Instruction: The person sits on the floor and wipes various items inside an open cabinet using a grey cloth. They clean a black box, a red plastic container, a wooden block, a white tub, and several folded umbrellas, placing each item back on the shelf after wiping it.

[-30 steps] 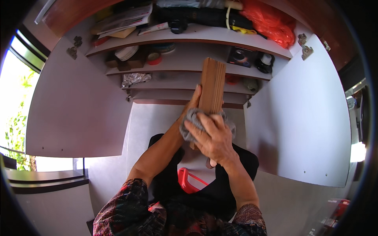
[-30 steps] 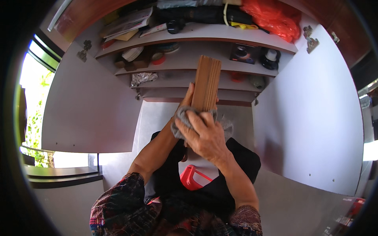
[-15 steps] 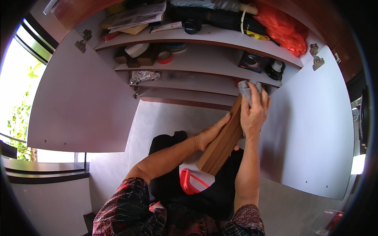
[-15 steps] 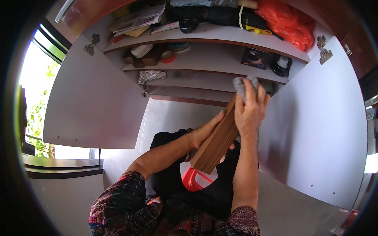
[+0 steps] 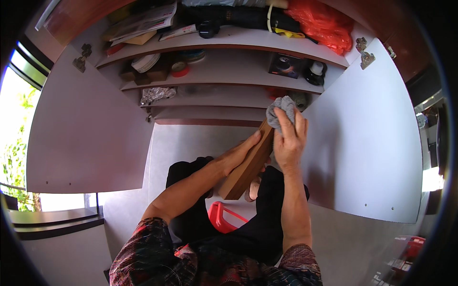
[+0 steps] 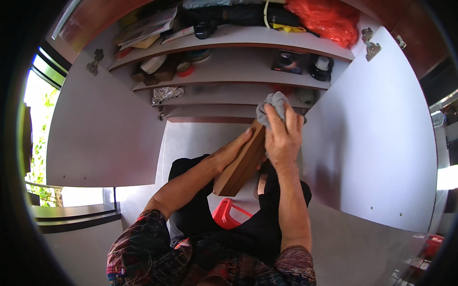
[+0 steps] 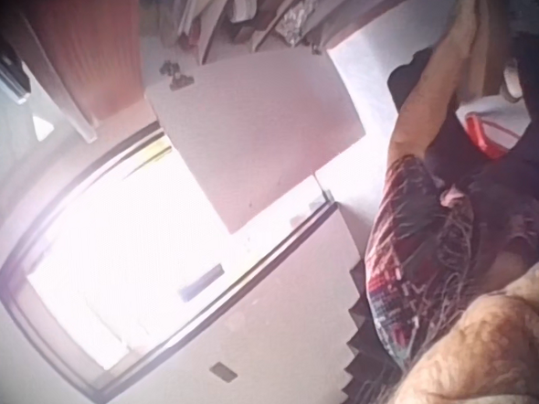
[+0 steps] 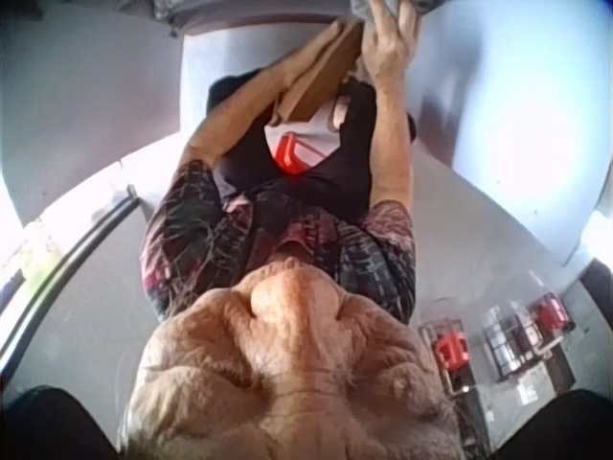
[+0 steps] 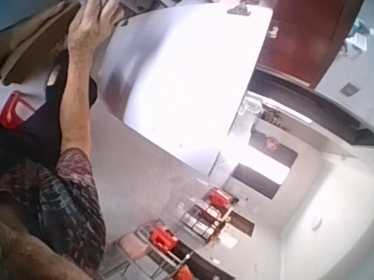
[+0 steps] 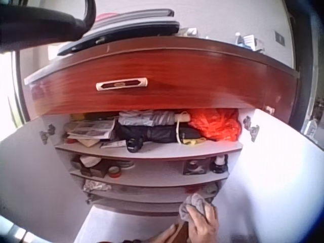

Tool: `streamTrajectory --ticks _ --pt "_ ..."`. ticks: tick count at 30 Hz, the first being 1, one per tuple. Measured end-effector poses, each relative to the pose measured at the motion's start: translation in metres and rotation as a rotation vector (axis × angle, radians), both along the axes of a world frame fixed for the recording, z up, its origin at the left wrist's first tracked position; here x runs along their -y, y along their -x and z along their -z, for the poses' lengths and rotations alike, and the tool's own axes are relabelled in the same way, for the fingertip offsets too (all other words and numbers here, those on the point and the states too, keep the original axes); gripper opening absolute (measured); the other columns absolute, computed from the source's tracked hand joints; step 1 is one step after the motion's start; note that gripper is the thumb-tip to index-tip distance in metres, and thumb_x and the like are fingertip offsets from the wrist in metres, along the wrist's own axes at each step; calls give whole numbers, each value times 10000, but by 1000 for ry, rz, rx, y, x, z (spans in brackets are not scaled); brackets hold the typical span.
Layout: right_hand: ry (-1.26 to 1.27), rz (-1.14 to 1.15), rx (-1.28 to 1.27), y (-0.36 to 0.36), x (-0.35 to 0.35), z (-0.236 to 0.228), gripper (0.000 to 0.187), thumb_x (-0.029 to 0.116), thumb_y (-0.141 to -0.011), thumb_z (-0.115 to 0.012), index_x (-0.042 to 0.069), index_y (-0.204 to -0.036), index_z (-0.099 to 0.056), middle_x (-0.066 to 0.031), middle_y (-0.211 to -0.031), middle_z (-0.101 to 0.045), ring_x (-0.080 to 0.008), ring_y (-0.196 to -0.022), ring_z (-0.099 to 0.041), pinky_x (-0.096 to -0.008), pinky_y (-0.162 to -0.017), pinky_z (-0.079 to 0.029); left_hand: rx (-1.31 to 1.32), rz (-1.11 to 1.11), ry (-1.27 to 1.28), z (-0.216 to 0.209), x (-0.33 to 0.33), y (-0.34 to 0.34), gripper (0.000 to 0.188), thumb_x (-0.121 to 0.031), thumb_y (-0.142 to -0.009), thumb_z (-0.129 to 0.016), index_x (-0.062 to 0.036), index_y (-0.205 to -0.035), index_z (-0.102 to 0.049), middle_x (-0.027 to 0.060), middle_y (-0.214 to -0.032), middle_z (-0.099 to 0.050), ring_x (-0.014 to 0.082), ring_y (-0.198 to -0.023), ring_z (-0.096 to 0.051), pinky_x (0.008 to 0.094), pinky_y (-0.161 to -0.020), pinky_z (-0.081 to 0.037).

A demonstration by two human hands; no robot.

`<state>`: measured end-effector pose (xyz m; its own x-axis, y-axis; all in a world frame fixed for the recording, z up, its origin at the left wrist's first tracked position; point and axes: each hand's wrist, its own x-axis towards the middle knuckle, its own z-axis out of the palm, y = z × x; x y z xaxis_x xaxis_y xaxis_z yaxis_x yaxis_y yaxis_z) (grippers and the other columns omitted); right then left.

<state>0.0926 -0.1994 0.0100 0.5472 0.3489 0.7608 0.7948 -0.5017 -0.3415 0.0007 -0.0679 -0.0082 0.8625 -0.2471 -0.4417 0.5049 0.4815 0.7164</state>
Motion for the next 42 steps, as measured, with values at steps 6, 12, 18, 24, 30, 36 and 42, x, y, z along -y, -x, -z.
streamTrajectory --ticks 6,12,18,24,30,36,42 --pt "-337 158 -268 -25 52 -9 409 -83 -756 -495 19 -1137 -604 -135 -1074 -588 -266 -959 -596 -342 -836 -476 203 -22 -371 -9 9 3 765 -616 -832 -533 -80 -1347 -353 132 -1032 -581 188 -850 -615 327 -747 -515" --pt "106 -225 -19 35 3 -16 478 -5 -601 -693 174 -1044 -674 -61 -1103 -571 -246 -851 -551 -331 -656 -539 345 3 -439 21 -5 1 844 -345 -712 -801 -34 -1359 -356 172 -1160 -563 237 -1081 -546 327 -905 -449" --pt "143 -16 -76 17 -2 -15 439 -1 -632 -688 161 -1040 -662 -66 -1076 -548 -261 -878 -541 -350 -673 -524 399 -64 -768 4 -1 6 909 -313 -692 -762 14 -1393 -284 234 -1262 -497 321 -1149 -516 354 -987 -393" --pt "-267 125 -477 -20 19 1 420 -34 -707 -602 109 -1101 -626 -135 -1030 -552 -316 -904 -552 -405 -731 -485 265 -9 -799 3 8 5 1028 -342 -668 -752 23 -1435 -173 272 -1319 -440 357 -1207 -474 370 -1014 -372" --pt "206 -56 -68 24 5 -20 395 -8 -662 -626 128 -1031 -659 -107 -1009 -564 -284 -852 -547 -377 -676 -516 268 -27 -1037 6 3 6 931 -349 -639 -766 46 -1338 -295 265 -1281 -464 357 -1160 -509 396 -963 -418" --pt "345 -40 -76 23 -9 -5 294 56 -694 -631 128 -975 -680 -65 -1066 -551 -260 -913 -522 -347 -669 -523 202 -36 -1322 -6 4 10 690 -274 -592 -755 -4 -1144 -442 187 -1095 -517 391 -984 -570 457 -839 -476" --pt "-17 62 -496 -41 26 27 323 4 -773 -594 98 -1076 -655 -61 -993 -627 -264 -837 -603 -317 -753 -511 428 -82 -1506 6 13 11 678 -239 -598 -747 -62 -1179 -444 161 -1078 -517 352 -1001 -562 447 -788 -504"
